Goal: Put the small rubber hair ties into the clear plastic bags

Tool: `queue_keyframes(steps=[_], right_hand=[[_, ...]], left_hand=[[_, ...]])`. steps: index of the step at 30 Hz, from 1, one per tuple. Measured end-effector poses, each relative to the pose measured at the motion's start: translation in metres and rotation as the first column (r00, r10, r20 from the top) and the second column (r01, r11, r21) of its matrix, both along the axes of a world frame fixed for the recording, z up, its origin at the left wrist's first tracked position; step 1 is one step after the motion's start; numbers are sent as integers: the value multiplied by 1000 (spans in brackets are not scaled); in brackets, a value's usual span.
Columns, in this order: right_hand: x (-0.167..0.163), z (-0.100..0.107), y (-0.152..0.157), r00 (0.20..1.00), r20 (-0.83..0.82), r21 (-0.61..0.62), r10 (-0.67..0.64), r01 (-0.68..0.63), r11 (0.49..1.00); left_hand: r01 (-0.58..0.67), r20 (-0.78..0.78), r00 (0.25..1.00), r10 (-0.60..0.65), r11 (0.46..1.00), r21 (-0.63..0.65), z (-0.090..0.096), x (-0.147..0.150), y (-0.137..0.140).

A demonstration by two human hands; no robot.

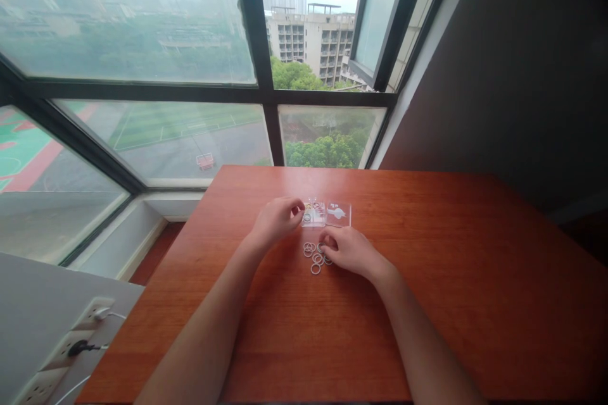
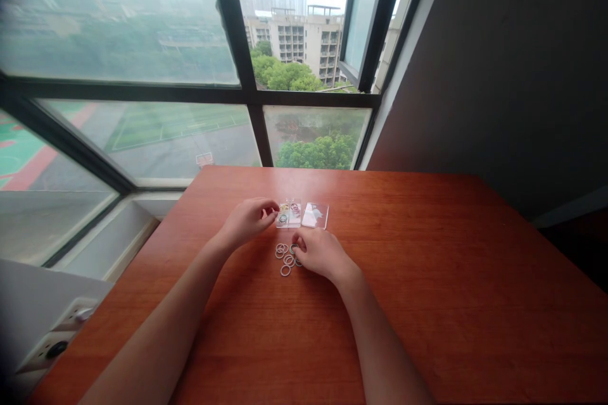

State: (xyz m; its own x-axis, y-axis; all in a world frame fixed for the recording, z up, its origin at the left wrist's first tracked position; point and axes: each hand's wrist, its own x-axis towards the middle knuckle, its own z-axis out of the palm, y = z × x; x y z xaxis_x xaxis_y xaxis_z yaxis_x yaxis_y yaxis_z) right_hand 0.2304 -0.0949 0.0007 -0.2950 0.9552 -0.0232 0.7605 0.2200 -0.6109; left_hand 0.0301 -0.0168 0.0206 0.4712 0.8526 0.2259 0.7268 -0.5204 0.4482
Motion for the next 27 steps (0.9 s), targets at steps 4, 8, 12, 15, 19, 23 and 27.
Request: queue_keyframes(steps=[4, 8, 12, 15, 19, 23, 27], right_hand=[[-1, -2, 1, 1000, 24, 11, -7, 7, 1000], [-1, -3, 1, 999, 31, 21, -8, 8, 1000], [-2, -3, 4, 998, -6, 56, -56, 57, 997], [-2, -3, 6, 988, -48, 121, -146, 151, 981], [-1, -2, 9, 960, -148, 178, -237, 261, 949], [-1, 0, 8, 944, -217, 196, -250, 293, 936], [-3, 0, 8, 938, -239, 210, -249, 301, 930]], left_hand=[[18, 31, 999, -18, 1000, 2, 1, 2, -1], [20, 51, 999, -20, 1000, -7, 3, 3, -2], [43, 86, 995, -40, 999, -30, 4, 6, -5], [78, 118, 991, -69, 994, -71, 4, 10, -8], [208, 228, 960, -162, 959, -192, 3, 19, -12], [306, 340, 918, -204, 911, -278, 4, 25, -15], [313, 354, 913, -204, 907, -282, 5, 25, -16]])
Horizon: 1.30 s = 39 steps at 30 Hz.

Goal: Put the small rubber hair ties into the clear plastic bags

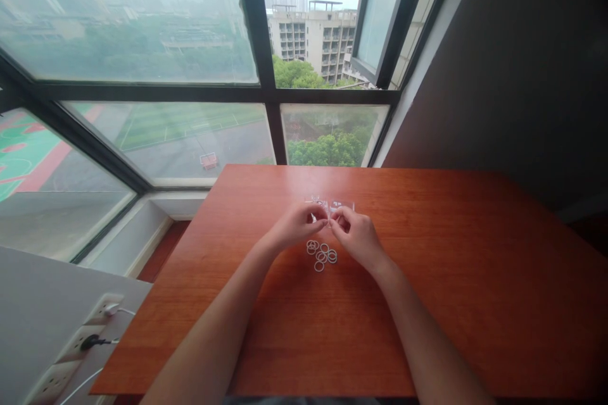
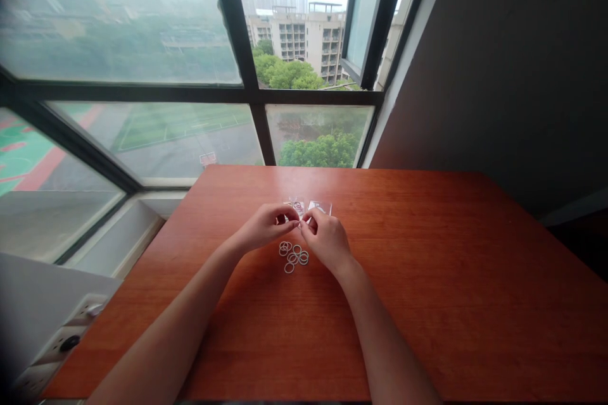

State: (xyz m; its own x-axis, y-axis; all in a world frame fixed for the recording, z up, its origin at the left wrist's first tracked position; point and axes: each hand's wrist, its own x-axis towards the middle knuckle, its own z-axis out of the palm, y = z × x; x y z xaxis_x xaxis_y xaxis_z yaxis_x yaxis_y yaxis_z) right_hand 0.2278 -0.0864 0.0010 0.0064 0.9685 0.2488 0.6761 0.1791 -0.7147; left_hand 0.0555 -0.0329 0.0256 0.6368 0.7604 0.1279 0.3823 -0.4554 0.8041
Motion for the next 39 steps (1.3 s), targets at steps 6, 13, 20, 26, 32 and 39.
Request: queue_keyframes(steps=[6, 13, 20, 26, 32, 39], right_hand=[[4, 1, 1, 1000, 4, -29, 6, -5, 1000], [9, 9, -4, 990, 99, -119, 105, -93, 989], [13, 10, -11, 957, 139, -264, 255, -212, 941], [14, 8, -13, 933, 169, -300, 317, -258, 919], [13, 4, -12, 911, 164, -343, 379, -307, 888], [13, 1, -11, 915, 173, -282, 365, -309, 908]], left_hand=[[-89, -99, 990, 105, 985, 150, 0, -12, 7], [-162, -182, 957, 227, 936, 313, -3, -26, 16], [-193, -220, 930, 295, 900, 391, -5, -31, 20], [-199, -229, 922, 313, 889, 412, -8, -33, 22], [-191, -226, 927, 299, 896, 400, -8, -32, 21], [-181, -223, 933, 283, 902, 391, -4, -29, 19]])
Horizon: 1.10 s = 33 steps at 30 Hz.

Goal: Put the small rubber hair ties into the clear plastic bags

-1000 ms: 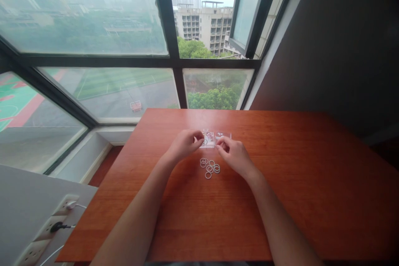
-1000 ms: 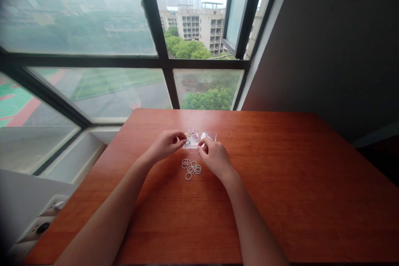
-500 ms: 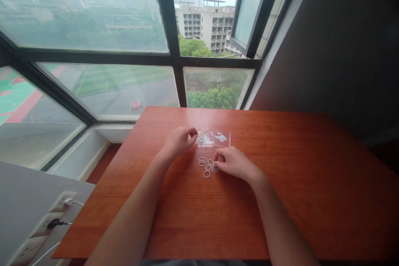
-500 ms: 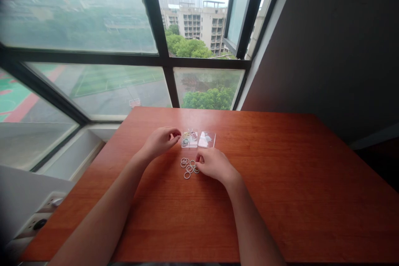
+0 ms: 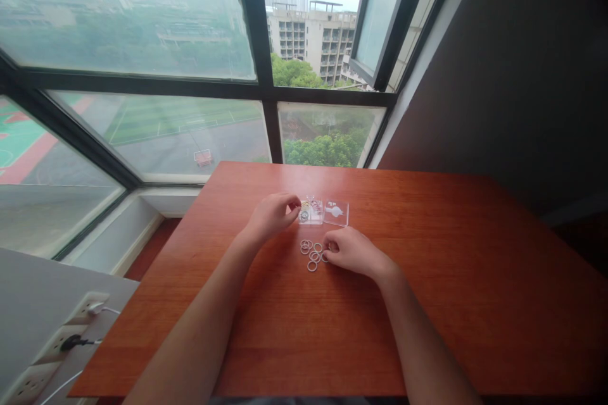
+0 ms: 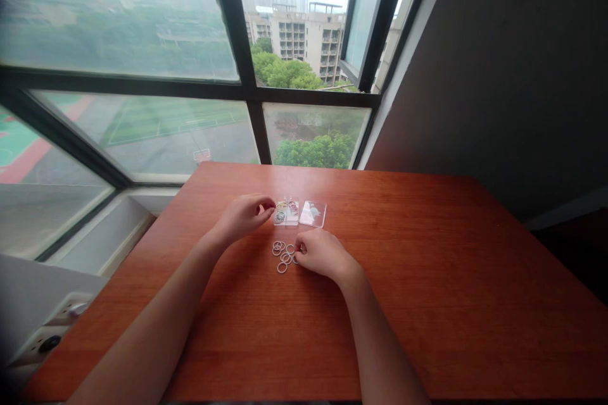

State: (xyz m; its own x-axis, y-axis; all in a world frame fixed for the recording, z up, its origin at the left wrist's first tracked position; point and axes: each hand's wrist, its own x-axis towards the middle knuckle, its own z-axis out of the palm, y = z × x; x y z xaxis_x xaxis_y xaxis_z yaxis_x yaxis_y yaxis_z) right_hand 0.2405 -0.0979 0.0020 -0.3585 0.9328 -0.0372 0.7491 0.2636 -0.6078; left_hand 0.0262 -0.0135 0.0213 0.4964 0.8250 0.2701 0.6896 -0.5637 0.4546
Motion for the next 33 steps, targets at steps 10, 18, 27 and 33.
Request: queue_keyframes(steps=[10, 18, 27, 33], right_hand=[[-1, 6, 11, 909, -271, 248, -318, 385, 889], [-3, 4, 11, 898, -298, 273, -325, 406, 872], [-7, 6, 10, 907, -295, 267, -301, 380, 885], [-6, 4, 10, 907, -286, 270, -311, 387, 882]], left_hand=[[102, 160, 984, -82, 987, -121, 3, 10, -5], [209, 331, 937, -114, 940, -269, 10, 23, -15], [258, 359, 924, -135, 912, -320, 4, 34, -21], [211, 317, 940, -123, 943, -259, 6, 24, -15]])
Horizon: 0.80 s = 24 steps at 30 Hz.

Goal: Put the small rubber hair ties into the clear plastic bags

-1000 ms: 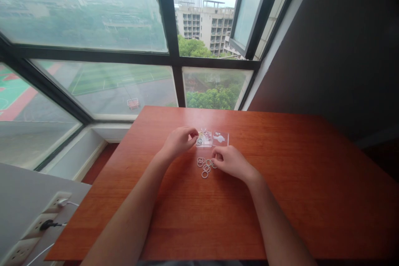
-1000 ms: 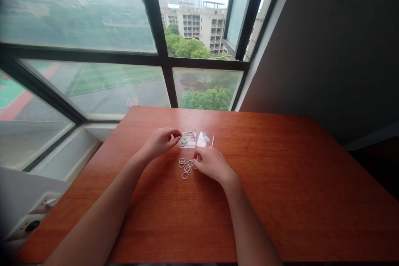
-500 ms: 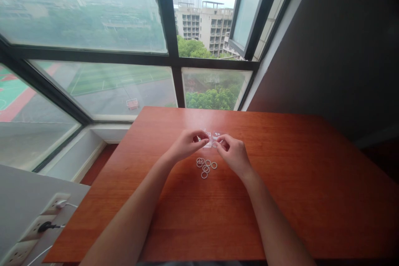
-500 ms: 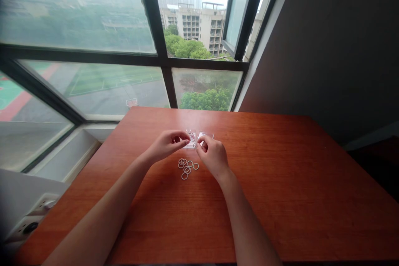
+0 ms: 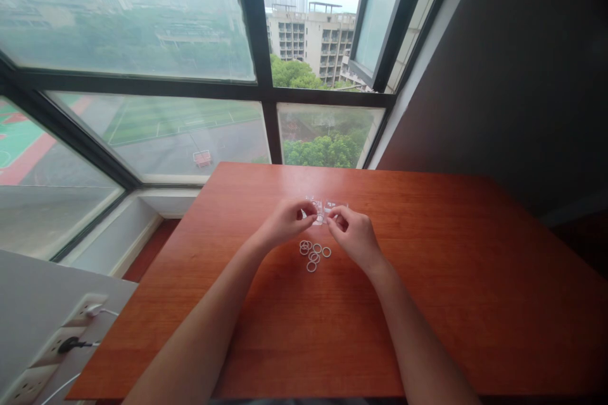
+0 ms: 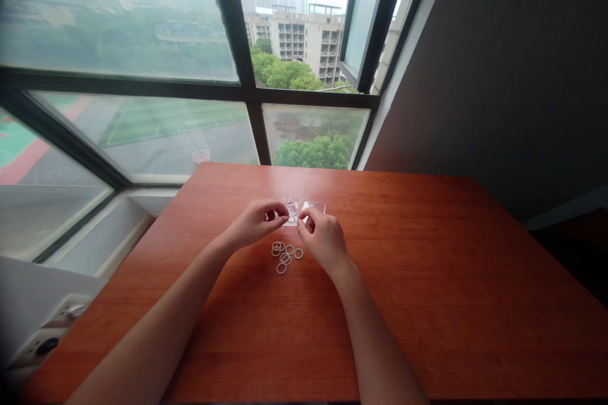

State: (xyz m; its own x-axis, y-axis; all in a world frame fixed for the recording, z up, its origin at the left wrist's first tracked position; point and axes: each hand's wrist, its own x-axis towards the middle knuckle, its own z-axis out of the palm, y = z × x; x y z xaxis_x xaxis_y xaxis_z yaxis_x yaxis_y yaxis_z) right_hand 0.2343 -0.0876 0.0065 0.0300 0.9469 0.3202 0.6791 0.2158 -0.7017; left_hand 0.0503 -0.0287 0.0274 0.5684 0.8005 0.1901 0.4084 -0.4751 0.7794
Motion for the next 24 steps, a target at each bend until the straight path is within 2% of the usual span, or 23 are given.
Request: queue_keyframes(steps=[7, 12, 19, 24], right_hand=[[2, -1, 0, 999, 37, -46, 31, -29, 999], [3, 0, 0, 997, 60, -77, 39, -35, 996], [6, 1, -1, 994, 91, -125, 59, -48, 991], [8, 2, -5, 969, 171, -252, 180, -133, 958]], left_hand=[[-114, -45, 992, 119, 988, 105, -2, -16, 12], [-124, -122, 981, 149, 974, 191, -6, -20, 15], [-157, -161, 968, 193, 964, 213, -10, -23, 15], [-148, -165, 969, 184, 967, 210, -8, -23, 15]])
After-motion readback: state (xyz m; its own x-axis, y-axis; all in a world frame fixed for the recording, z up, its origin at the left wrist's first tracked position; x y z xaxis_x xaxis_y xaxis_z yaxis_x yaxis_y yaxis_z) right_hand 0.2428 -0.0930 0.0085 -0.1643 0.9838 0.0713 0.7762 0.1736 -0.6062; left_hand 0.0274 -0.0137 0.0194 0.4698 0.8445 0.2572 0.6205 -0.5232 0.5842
